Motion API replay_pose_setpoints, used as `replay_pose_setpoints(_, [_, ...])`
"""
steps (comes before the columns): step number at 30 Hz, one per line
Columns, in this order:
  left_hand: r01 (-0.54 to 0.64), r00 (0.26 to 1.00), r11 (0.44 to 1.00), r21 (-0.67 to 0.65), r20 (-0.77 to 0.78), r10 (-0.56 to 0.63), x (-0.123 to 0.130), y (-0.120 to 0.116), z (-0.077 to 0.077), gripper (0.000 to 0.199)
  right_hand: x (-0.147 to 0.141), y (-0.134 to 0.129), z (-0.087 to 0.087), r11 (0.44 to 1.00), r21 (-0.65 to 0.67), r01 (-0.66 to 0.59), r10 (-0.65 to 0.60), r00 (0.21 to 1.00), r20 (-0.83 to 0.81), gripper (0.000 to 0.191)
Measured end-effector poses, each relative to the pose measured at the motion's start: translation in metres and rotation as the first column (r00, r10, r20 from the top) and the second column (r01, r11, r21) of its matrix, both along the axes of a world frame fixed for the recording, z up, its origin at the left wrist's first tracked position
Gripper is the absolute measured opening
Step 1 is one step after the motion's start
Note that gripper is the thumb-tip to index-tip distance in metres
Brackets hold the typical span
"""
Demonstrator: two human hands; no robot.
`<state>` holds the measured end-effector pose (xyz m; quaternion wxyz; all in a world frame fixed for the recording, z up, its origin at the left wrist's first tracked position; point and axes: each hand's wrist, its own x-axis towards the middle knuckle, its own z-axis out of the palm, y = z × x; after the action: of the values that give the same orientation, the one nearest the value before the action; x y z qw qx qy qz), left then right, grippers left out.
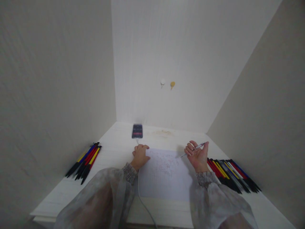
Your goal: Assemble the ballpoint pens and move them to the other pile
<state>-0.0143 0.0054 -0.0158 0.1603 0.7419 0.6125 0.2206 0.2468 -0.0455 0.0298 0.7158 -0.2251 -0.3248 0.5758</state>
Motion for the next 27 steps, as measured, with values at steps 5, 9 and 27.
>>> replay_pose_setpoints(5, [-0.001, 0.999, 1.0, -0.02, -0.051, 0.0, -0.001, 0.001, 0.002, 0.047, -0.009, 0.005, -0.005, 0.981, -0.183, 0.072, -0.021, 0.964, 0.266, 0.035])
replay_pose_setpoints(9, [0.004, 0.998, 1.0, -0.018, -0.063, -0.005, -0.002, 0.003, 0.001, 0.046, -0.008, 0.0, -0.014, 0.944, -0.191, 0.268, -0.058, 0.707, 0.705, 0.021])
replay_pose_setpoints(27, [0.018, 0.999, 1.0, -0.003, -0.041, -0.018, -0.003, 0.008, -0.003, 0.044, 0.171, -0.071, -0.016, 0.515, 0.328, 0.792, 0.346, -0.542, 0.766, 0.027])
